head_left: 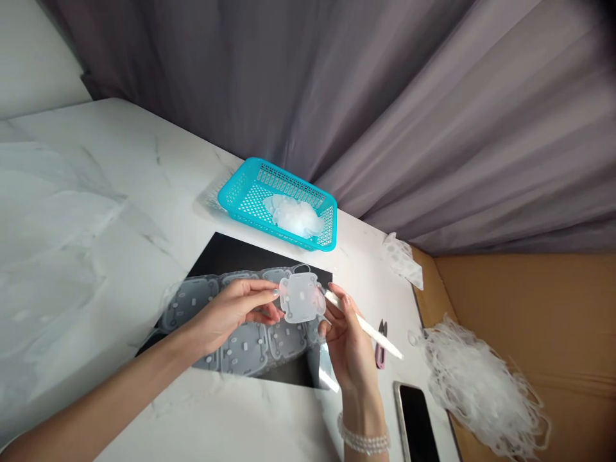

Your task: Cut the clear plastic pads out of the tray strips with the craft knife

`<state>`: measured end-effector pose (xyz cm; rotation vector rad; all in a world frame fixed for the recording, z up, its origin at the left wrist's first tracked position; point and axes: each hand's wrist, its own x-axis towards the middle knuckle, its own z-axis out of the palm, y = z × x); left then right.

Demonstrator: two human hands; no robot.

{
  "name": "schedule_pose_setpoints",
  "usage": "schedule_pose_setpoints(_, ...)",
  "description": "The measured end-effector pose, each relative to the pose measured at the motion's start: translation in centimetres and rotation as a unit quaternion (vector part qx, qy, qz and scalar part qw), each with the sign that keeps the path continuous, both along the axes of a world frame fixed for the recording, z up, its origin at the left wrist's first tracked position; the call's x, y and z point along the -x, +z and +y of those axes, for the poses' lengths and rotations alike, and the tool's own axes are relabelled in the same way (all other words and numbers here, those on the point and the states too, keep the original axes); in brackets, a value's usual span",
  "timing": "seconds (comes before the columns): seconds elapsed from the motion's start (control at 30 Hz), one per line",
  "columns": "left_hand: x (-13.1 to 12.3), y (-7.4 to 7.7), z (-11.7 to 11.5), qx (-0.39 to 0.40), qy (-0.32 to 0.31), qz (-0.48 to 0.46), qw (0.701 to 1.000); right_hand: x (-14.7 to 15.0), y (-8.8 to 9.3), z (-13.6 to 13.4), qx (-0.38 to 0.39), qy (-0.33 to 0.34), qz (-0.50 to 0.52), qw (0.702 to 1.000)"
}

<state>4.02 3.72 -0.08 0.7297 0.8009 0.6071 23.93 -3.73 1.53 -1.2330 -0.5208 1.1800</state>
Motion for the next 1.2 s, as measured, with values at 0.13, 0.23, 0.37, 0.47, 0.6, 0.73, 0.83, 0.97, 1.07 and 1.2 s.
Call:
schedule_pose_setpoints(0.13, -0.3, -0.1, -0.2, 0.102, -0.006, -0.073, 0.992, 1.2, 0.2, -1.1, -0.028, 0.043, -0.131, 0.990)
schedule_pose_setpoints(0.23, -0.5, 0.0, -0.1, 0.178, -0.034, -0.170, 0.969, 2.3, 0.7, -2.0, -0.026, 0.174, -0.175, 0.969)
schedule_pose_setpoints(0.37, -0.2, 0.0, 0.2, 0.215, -0.034, -0.213, 0.952, 1.7, 1.6, -2.1, -0.061, 0.100, -0.065, 0.991)
schedule_pose_setpoints(0.47, 0.2, -0.2, 0.5, 0.219, -0.038, -0.228, 0.948, 0.1, 1.8, -1.6, -0.065, -0.029, -0.041, 0.997)
schedule_pose_setpoints(0.6, 0.6, -0.4, 0.7, 0.212, -0.050, -0.229, 0.949, -1.5, 1.0, -1.1, -0.034, -0.085, -0.041, 0.995)
schedule_pose_setpoints(0.73, 0.7, -0.4, 0.6, 0.207, -0.067, -0.231, 0.948, -1.5, 0.3, -1.1, -0.013, -0.082, -0.049, 0.995)
schedule_pose_setpoints(0.83, 0.7, -0.4, 0.5, 0.201, -0.080, -0.239, 0.947, -1.3, 0.2, -0.9, -0.017, -0.101, -0.064, 0.993)
schedule_pose_setpoints(0.97, 0.6, -0.4, 0.4, 0.204, -0.082, -0.243, 0.945, -1.1, 0.2, -0.6, -0.025, -0.118, -0.068, 0.990)
schedule_pose_setpoints(1.07, 0.6, -0.4, 0.4, 0.212, -0.072, -0.250, 0.942, -1.0, 0.2, -0.5, -0.032, -0.117, -0.065, 0.991)
schedule_pose_setpoints(1.2, 0.6, -0.4, 0.3, 0.215, -0.070, -0.252, 0.941, -0.8, 0.1, -0.6, -0.035, -0.102, -0.089, 0.990)
